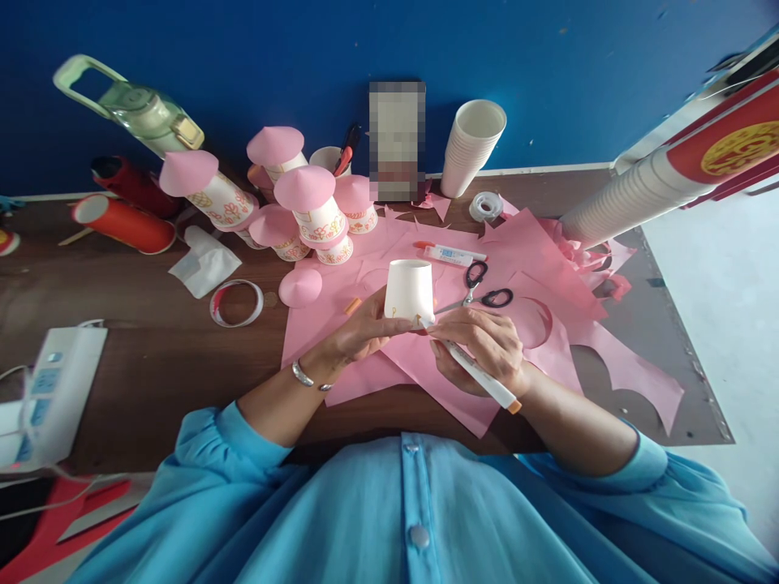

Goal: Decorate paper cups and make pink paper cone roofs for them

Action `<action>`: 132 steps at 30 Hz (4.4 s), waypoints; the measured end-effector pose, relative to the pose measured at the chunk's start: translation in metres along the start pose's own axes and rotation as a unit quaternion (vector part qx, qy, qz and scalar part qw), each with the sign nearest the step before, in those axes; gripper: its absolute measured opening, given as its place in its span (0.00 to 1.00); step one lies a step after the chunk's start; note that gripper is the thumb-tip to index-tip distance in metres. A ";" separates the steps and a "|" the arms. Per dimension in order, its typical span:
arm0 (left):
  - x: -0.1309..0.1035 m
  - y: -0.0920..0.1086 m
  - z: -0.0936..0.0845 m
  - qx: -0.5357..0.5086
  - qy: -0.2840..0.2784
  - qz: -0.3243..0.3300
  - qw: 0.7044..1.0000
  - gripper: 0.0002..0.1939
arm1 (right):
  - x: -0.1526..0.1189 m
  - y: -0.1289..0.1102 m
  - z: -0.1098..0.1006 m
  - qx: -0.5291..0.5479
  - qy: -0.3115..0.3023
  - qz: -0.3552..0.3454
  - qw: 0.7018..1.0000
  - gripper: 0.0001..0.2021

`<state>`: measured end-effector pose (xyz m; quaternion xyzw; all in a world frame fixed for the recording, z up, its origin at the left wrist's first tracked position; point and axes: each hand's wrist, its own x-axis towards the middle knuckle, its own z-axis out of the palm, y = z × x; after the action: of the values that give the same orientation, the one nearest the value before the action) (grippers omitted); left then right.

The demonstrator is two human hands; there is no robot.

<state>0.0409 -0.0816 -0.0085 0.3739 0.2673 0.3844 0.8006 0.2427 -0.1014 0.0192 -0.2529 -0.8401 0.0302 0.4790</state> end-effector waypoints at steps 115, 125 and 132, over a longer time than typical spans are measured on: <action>-0.002 0.000 -0.001 -0.022 0.026 -0.011 0.999 0.17 | -0.002 0.002 0.001 -0.014 -0.007 0.005 1.000 0.16; -0.002 -0.001 -0.002 -0.022 0.021 -0.002 1.000 0.16 | -0.001 0.000 0.000 -0.016 -0.013 0.007 1.000 0.16; -0.002 -0.001 -0.003 -0.020 0.008 0.007 1.000 0.15 | -0.001 0.000 0.000 0.001 -0.013 0.003 1.000 0.18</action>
<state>0.0386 -0.0823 -0.0107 0.3565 0.2630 0.3980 0.8034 0.2429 -0.1023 0.0181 -0.2546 -0.8455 0.0359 0.4680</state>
